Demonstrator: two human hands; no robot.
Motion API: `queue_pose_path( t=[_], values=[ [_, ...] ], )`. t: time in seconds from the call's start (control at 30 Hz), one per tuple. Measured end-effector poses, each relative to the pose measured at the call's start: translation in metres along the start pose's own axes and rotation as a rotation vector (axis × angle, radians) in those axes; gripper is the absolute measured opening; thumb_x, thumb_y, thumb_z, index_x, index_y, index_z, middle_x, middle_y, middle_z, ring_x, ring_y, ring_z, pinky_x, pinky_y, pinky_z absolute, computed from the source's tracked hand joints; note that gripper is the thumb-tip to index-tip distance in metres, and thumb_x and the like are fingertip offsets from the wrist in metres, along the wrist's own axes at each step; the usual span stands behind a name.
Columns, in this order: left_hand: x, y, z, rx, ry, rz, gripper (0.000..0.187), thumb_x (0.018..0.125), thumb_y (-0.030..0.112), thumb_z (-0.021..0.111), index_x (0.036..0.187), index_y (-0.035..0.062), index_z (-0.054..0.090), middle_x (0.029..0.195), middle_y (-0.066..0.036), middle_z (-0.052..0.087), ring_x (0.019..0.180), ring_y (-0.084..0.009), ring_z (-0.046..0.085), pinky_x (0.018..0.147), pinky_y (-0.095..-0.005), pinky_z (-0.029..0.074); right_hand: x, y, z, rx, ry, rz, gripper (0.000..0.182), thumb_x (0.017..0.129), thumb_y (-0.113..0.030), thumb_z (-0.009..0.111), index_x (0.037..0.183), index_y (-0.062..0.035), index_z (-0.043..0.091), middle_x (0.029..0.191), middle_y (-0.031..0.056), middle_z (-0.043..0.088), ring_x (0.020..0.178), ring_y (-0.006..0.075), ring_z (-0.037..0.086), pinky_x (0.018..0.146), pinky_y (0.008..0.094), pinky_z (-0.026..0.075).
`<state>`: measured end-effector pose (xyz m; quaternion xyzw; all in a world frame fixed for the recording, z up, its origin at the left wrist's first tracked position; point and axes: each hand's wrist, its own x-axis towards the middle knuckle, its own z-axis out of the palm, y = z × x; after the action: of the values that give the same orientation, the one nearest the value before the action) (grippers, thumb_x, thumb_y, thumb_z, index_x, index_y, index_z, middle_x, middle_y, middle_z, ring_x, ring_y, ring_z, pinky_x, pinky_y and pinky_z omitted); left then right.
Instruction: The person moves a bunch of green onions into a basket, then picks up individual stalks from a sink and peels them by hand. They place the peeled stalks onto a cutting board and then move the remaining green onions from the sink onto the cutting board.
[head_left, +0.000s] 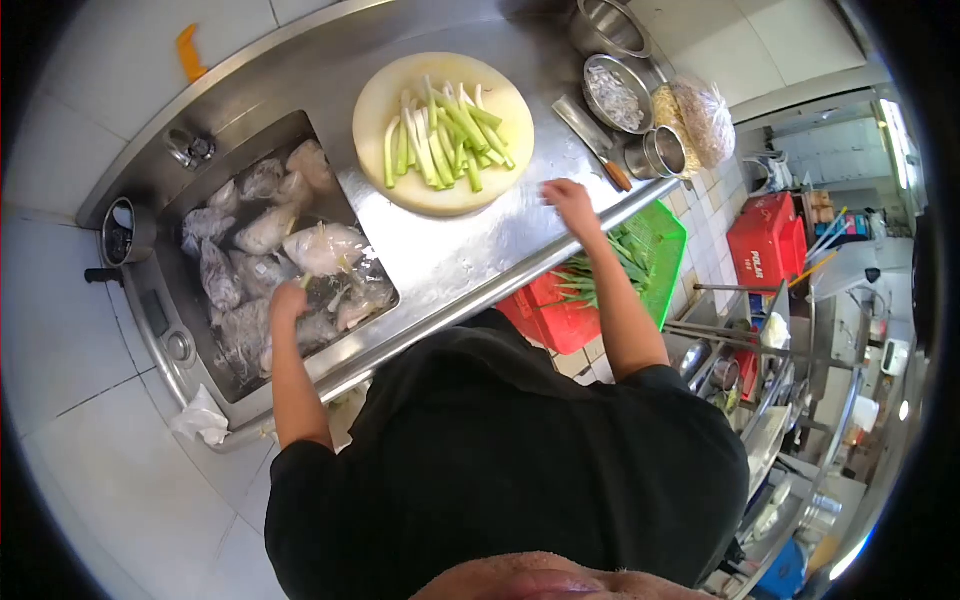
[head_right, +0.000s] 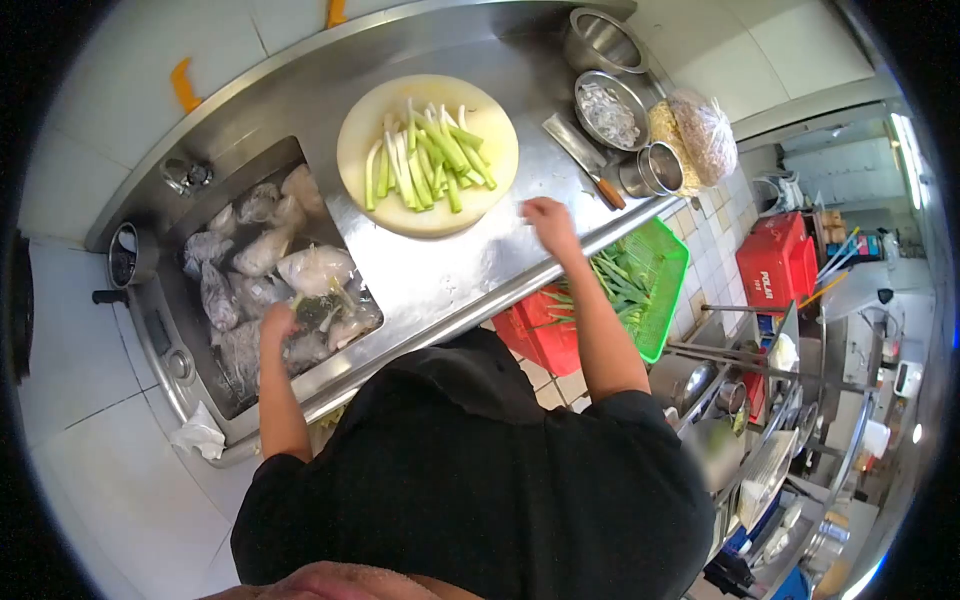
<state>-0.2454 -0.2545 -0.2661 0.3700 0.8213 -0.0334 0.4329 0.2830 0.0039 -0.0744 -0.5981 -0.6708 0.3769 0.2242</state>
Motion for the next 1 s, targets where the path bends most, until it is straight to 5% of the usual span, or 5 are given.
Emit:
queue_pose_path(
  t=[0.2, 0.4, 0.73, 0.87, 1.0],
  values=[
    [-0.114, 0.159, -0.041, -1.025, 0.561, 0.307, 0.019, 0.088, 0.009, 0.057, 0.105, 0.0039, 0.066, 0.077, -0.004, 0.065, 0.064, -0.0114, 0.056, 0.059, -0.0277, 0.046, 0.050, 0.019, -0.045, 0.048, 0.226, -0.086, 0.025, 0.086, -0.020, 0.066, 0.098, 0.0021, 0.068, 0.082, 0.0146, 0.070, 0.073, 0.0202, 0.064, 0.070, 0.0321, 0.050],
    [-0.095, 0.334, -0.035, -0.234, 1.147, 0.528, 0.026, 0.082, 0.019, 0.062, 0.099, 0.0015, 0.069, 0.088, -0.018, 0.067, 0.087, -0.0385, 0.062, 0.079, -0.0467, 0.050, 0.119, -0.012, 0.028, -0.026, 0.264, -0.494, 0.030, 0.082, -0.020, 0.069, 0.104, -0.0007, 0.065, 0.112, 0.0210, 0.062, 0.106, 0.0371, 0.057, 0.095, 0.0431, 0.042],
    [-0.227, 0.361, -0.187, -0.267, 0.836, 0.708, 0.042, 0.082, 0.027, 0.071, 0.116, 0.0040, 0.064, 0.108, -0.016, 0.060, 0.101, -0.0318, 0.059, 0.090, -0.0404, 0.048, 0.115, -0.006, 0.051, -0.093, 0.148, -0.474, 0.056, 0.081, -0.033, 0.070, 0.123, 0.0024, 0.058, 0.138, 0.0224, 0.045, 0.132, 0.0395, 0.035, 0.111, 0.0465, 0.029],
    [-0.405, 0.375, -0.352, 0.186, 1.775, 1.114, 0.035, 0.086, 0.021, 0.067, 0.118, 0.0063, 0.063, 0.117, -0.010, 0.065, 0.116, -0.0273, 0.055, 0.101, -0.0413, 0.040, 0.126, -0.003, 0.067, -0.077, 0.181, -0.478, 0.065, 0.081, -0.041, 0.069, 0.126, 0.0041, 0.055, 0.142, 0.0224, 0.042, 0.137, 0.0391, 0.029, 0.113, 0.0461, 0.027],
    [-0.480, 0.390, -0.479, 0.680, 1.993, 0.598, 0.052, 0.095, 0.044, 0.052, 0.124, 0.0007, 0.059, 0.126, -0.022, 0.058, 0.119, -0.0337, 0.052, 0.100, -0.0380, 0.039, 0.121, 0.006, 0.076, -0.075, 0.183, -0.450, 0.079, 0.078, -0.050, 0.070, 0.131, 0.0051, 0.050, 0.146, 0.0230, 0.038, 0.140, 0.0386, 0.026, 0.114, 0.0455, 0.024]
  ],
)
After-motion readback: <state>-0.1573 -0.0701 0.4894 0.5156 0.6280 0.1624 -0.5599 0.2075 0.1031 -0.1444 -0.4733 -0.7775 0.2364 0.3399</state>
